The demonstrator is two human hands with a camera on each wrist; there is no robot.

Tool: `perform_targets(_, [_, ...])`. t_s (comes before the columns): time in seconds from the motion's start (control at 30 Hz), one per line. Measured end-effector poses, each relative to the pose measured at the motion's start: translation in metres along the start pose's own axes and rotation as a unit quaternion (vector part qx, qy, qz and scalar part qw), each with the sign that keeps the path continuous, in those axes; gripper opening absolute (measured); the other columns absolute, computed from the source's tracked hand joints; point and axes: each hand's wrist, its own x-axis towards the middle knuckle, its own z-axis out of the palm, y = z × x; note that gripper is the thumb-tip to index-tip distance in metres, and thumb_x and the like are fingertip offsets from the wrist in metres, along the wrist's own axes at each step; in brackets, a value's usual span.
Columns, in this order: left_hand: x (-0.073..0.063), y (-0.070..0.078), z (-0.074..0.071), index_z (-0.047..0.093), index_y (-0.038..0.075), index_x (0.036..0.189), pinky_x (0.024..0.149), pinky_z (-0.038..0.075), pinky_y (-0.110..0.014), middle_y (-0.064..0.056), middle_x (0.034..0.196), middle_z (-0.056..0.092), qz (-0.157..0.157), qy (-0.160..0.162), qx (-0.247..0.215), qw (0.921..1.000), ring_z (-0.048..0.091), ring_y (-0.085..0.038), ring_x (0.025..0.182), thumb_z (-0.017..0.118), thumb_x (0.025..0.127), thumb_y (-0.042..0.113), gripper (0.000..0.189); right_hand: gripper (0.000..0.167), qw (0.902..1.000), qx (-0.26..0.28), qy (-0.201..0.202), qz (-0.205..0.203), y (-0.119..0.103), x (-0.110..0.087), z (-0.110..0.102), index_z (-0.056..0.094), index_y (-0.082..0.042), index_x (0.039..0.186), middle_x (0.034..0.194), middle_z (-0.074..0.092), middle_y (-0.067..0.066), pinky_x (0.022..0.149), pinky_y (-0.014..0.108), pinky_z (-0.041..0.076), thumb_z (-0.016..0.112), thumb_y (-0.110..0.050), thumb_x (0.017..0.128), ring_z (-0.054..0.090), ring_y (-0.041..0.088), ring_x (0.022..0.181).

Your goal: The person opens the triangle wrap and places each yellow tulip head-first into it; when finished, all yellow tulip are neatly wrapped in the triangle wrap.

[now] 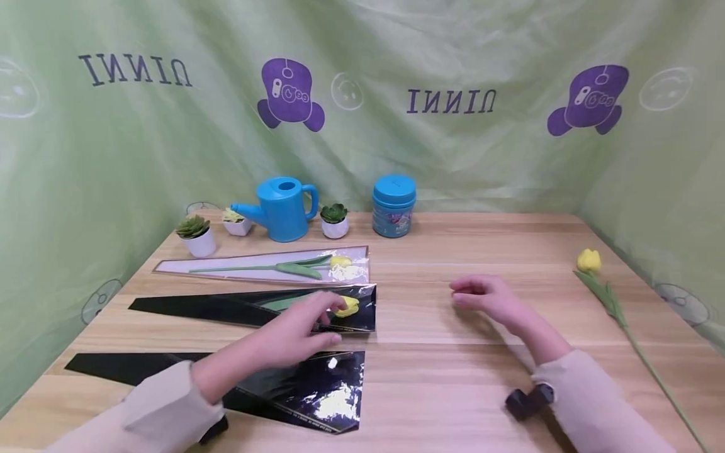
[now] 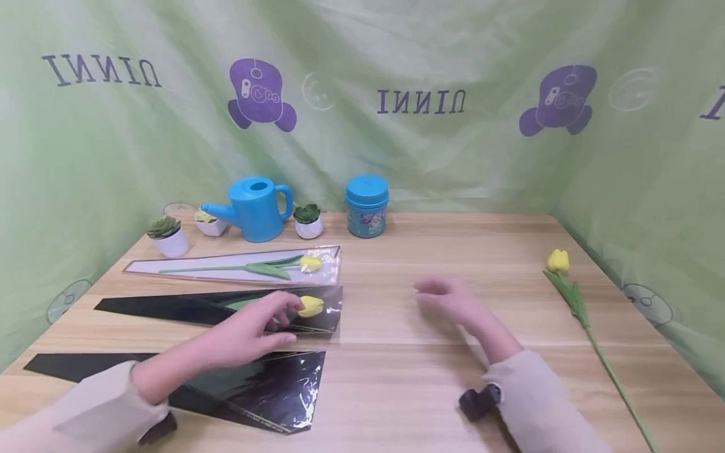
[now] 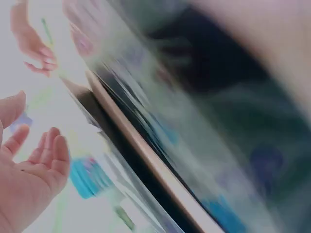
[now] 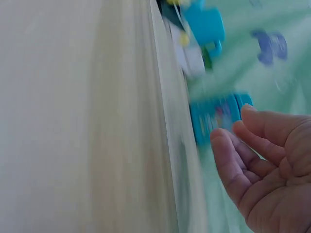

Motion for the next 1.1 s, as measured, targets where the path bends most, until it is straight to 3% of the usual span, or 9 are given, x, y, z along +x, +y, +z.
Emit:
perform_targets(0.17, [-0.024,0.018,-0.001,0.044,0.017,0.130,0.078,0.047,-0.033,-0.001,0.111,0.055,-0.052,-0.062,-0.072,0.9941,0.055,-0.014,0.095,0.066,0.086,0.024,0.049,0.045,0.9971,-0.070,0.017,0.024,0.021,-0.026,-0.037,0.054,0.004,0.122,0.112,0.062,0.018,0.077,0.023,0.046,0.063,-0.024,0.088,0.054,0.001,0.090])
perform_targets(0.33, [-0.031,0.022,0.004,0.049,0.016,0.124,0.069,0.046,-0.026,0.004,0.095,0.056,-0.059,-0.091,-0.053,0.9927,0.054,-0.006,0.080,0.068,0.084,0.019,0.044,0.050,0.9861,-0.150,0.053,0.047,0.049,-0.058,-0.079,0.052,0.004,0.125,0.117,0.059,0.023,0.074,0.024,0.045,0.061,-0.029,0.089,0.047,-0.014,0.087])
perform_targets(0.43, [-0.032,0.020,0.007,0.052,0.015,0.119,0.064,0.043,-0.024,0.006,0.088,0.055,-0.065,-0.110,-0.046,0.9908,0.052,-0.004,0.071,0.070,0.082,0.015,0.041,0.053,0.9813,-0.170,0.064,0.064,0.069,-0.078,-0.100,0.048,0.008,0.126,0.119,0.056,0.028,0.072,0.025,0.045,0.060,-0.029,0.090,0.047,-0.013,0.086])
perform_targets(0.53, [-0.033,0.016,0.010,0.055,0.015,0.114,0.062,0.042,-0.024,0.007,0.084,0.054,-0.082,-0.125,-0.040,0.9880,0.050,-0.005,0.066,0.072,0.079,0.014,0.039,0.055,0.9756,-0.187,0.076,0.086,0.088,-0.097,-0.119,0.047,0.010,0.125,0.112,0.062,0.022,0.067,0.021,0.043,0.060,-0.030,0.090,0.045,-0.016,0.083])
perform_targets(0.6, [-0.033,0.012,0.009,0.056,0.014,0.110,0.062,0.042,-0.024,0.007,0.082,0.053,-0.079,-0.125,-0.027,0.9886,0.049,-0.006,0.065,0.072,0.078,0.014,0.036,0.056,0.9723,-0.196,0.076,0.101,0.098,-0.108,-0.129,0.046,0.011,0.125,0.112,0.060,0.024,0.065,0.020,0.041,0.059,-0.031,0.090,0.041,-0.019,0.081])
perform_targets(0.73, [-0.033,0.005,0.008,0.056,0.013,0.102,0.060,0.041,-0.024,0.006,0.076,0.052,-0.065,-0.119,-0.010,0.9906,0.047,-0.006,0.062,0.074,0.077,0.014,0.031,0.061,0.9654,-0.208,0.069,0.141,0.109,-0.118,-0.143,0.044,0.014,0.124,0.110,0.059,0.029,0.064,0.023,0.039,0.059,-0.034,0.090,0.038,-0.018,0.077])
perform_targets(0.87, [-0.033,0.002,0.011,0.054,0.015,0.094,0.059,0.039,-0.024,0.008,0.067,0.050,-0.065,-0.126,0.004,0.9900,0.046,-0.005,0.058,0.075,0.075,0.016,0.028,0.064,0.9594,-0.218,0.062,0.168,0.113,-0.122,-0.147,0.042,0.017,0.122,0.107,0.056,0.035,0.072,0.036,0.039,0.059,-0.036,0.089,0.056,0.013,0.082])
perform_targets(0.97, [-0.032,0.001,0.015,0.053,0.015,0.090,0.059,0.039,-0.024,0.008,0.063,0.048,-0.053,-0.131,0.021,0.9897,0.044,-0.004,0.057,0.076,0.074,0.015,0.028,0.066,0.9549,-0.215,0.079,0.188,0.118,-0.126,-0.149,0.043,0.018,0.119,0.104,0.056,0.036,0.071,0.033,0.037,0.061,-0.037,0.088,0.056,0.013,0.079])
perform_targets(1.1, [-0.030,0.000,0.017,0.053,0.014,0.090,0.059,0.039,-0.023,0.008,0.062,0.047,-0.048,-0.135,0.025,0.9894,0.043,-0.003,0.056,0.076,0.073,0.013,0.028,0.066,0.9514,-0.202,0.092,0.213,0.128,-0.128,-0.153,0.044,0.020,0.114,0.095,0.061,0.031,0.059,0.021,0.035,0.064,-0.036,0.085,0.044,-0.005,0.070])
